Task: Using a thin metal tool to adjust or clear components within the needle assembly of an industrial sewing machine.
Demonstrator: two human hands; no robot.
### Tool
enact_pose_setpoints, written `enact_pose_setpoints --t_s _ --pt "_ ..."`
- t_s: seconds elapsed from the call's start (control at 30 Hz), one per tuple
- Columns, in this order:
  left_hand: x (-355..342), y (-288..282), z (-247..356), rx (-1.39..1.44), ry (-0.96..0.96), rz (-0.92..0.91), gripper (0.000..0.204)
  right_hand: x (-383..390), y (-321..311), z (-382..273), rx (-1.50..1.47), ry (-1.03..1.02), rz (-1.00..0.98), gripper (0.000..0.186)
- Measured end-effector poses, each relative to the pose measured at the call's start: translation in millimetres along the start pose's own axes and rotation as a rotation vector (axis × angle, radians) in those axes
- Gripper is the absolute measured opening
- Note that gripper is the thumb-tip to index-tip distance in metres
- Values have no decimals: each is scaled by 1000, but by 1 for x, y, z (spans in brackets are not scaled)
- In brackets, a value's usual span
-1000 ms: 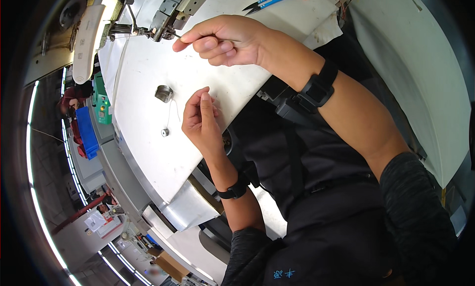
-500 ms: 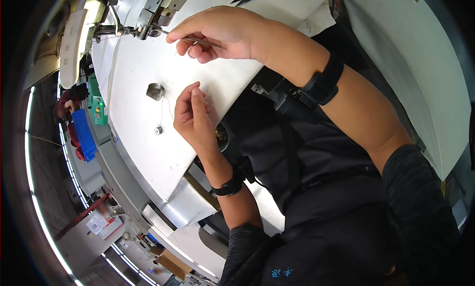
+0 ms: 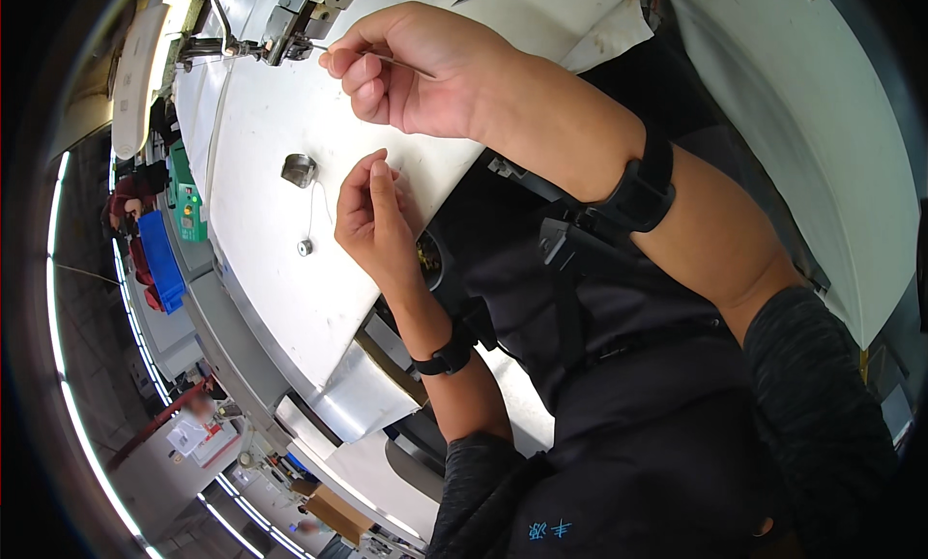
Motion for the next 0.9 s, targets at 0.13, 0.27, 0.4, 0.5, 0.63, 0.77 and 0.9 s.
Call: enact_pose_setpoints --t_s 0.13,0.27,0.4,0.5,0.63,0.77,0.9 --pt "2 3 6 -43 20 10 17 -6 -1 -1 -9 -23 2 5" --pt "2 5 5 -33 30 -3 16 -18 1 1 -23 -31 55 5" --pt "4 2 7 -26 8 8 16 -13 3 3 42 -130 111 7" --pt "4 2 6 -27 -17 13 18 -2 1 6 56 -108 47 8" --pt "4 3 6 -25 11 7 16 -4 4 6 58 -91 11 8" --pt "4 4 6 -14 5 4 15 -5 8 8 3 -63 44 6" --pt "4 2 6 -42 31 17 15 -10 20 15 -149 -79 136 4"
Point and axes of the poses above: each hand's wrist, its own x-axis away from the middle knuckle, its own y-axis out of the palm, z = x × y, the point moved 4 cm from there along -x, towards the middle knuckle, and after that the axes turned 2 degrees about z, right-handed, at the moved point
